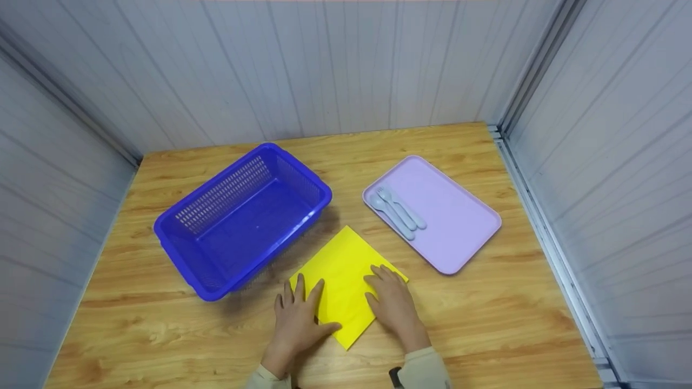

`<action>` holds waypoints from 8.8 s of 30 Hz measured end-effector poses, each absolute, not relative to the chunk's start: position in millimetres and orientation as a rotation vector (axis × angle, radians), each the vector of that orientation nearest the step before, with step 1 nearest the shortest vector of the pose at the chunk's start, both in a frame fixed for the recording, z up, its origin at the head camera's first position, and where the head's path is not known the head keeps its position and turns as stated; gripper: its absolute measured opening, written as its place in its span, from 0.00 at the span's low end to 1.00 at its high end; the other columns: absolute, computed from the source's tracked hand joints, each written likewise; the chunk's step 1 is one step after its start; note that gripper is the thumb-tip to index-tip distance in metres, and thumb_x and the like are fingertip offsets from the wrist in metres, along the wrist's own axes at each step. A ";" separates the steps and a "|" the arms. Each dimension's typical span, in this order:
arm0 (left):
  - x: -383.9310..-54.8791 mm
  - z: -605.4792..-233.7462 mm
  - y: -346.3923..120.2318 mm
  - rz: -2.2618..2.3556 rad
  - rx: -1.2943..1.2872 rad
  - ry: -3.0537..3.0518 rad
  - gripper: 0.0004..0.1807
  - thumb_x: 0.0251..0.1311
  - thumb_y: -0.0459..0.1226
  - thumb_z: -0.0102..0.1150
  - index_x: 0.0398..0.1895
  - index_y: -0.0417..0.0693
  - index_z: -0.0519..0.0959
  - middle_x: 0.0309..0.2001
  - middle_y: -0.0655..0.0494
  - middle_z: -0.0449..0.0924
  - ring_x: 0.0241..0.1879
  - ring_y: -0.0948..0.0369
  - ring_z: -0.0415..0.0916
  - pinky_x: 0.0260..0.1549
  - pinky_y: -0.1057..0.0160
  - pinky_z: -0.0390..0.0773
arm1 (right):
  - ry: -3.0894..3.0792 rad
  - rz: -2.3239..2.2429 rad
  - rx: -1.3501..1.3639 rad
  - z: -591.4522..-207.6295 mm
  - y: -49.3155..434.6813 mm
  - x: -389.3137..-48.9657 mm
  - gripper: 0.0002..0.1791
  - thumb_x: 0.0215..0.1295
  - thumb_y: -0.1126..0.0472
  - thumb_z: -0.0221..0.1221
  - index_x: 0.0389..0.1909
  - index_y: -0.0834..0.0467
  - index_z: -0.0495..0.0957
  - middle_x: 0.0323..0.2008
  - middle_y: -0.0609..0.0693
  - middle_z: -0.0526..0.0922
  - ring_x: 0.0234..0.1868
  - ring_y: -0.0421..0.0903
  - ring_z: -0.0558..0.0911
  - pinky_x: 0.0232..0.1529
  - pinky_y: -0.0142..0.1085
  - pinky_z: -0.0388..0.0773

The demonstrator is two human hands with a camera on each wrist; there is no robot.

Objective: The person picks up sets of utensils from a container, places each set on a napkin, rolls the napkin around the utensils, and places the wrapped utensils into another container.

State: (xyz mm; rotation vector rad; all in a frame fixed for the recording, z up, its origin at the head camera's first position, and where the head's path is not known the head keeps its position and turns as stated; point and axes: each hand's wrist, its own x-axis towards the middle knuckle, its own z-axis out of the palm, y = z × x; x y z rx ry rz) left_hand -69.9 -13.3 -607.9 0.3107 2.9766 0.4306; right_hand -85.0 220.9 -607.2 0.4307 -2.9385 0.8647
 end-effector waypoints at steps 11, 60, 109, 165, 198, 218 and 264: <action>-87.7 -606.9 -11.4 0.357 0.272 2.986 0.59 0.36 0.77 0.58 0.74 0.63 0.61 0.73 0.37 0.50 0.71 0.33 0.41 0.59 0.28 0.50 | -2.974 0.877 0.421 -606.3 224.5 -108.0 0.18 0.64 0.59 0.63 0.54 0.58 0.80 0.63 0.56 0.73 0.66 0.57 0.67 0.64 0.57 0.60; -87.8 -619.5 -9.5 0.315 0.309 2.892 0.59 0.39 0.78 0.53 0.76 0.64 0.55 0.75 0.40 0.44 0.72 0.35 0.37 0.61 0.29 0.46 | -3.168 0.341 0.291 -587.9 282.5 -251.3 0.16 0.60 0.64 0.64 0.50 0.56 0.84 0.41 0.56 0.86 0.42 0.59 0.82 0.39 0.56 0.78; -96.8 -604.6 -15.4 0.473 0.414 2.976 0.60 0.39 0.74 0.59 0.73 0.50 0.61 0.74 0.44 0.53 0.72 0.37 0.43 0.65 0.38 0.49 | -3.098 0.651 0.121 -575.9 107.9 -150.2 0.11 0.60 0.66 0.62 0.40 0.69 0.81 0.20 0.53 0.75 0.19 0.44 0.77 0.21 0.35 0.78; -92.1 -614.8 -17.1 0.532 0.388 3.022 0.63 0.35 0.75 0.61 0.74 0.51 0.60 0.74 0.35 0.48 0.73 0.42 0.44 0.66 0.42 0.52 | -3.168 0.330 -0.086 -569.0 270.2 -269.0 0.08 0.59 0.70 0.56 0.40 0.65 0.72 0.32 0.66 0.80 0.35 0.67 0.81 0.31 0.60 0.78; -91.8 -617.7 -19.3 0.544 0.389 3.020 0.63 0.36 0.77 0.58 0.74 0.52 0.59 0.74 0.36 0.47 0.73 0.42 0.42 0.67 0.42 0.50 | -3.062 0.463 0.094 -562.5 266.8 -257.5 0.19 0.58 0.68 0.58 0.52 0.63 0.81 0.40 0.63 0.83 0.37 0.60 0.82 0.34 0.57 0.78; -91.1 -609.8 -14.0 0.515 0.374 2.954 0.59 0.39 0.72 0.62 0.70 0.46 0.60 0.73 0.30 0.43 0.73 0.38 0.40 0.67 0.40 0.47 | -3.002 0.815 0.028 -568.3 161.0 -175.6 0.16 0.53 0.71 0.61 0.46 0.67 0.80 0.36 0.60 0.84 0.35 0.55 0.83 0.34 0.46 0.81; -85.4 -610.5 -8.9 0.585 0.479 3.028 0.42 0.39 0.67 0.69 0.48 0.45 0.72 0.70 0.29 0.53 0.68 0.28 0.44 0.62 0.33 0.51 | -3.006 0.868 -0.096 -585.9 135.9 -132.0 0.24 0.58 0.65 0.65 0.55 0.68 0.76 0.37 0.58 0.79 0.33 0.52 0.80 0.35 0.46 0.80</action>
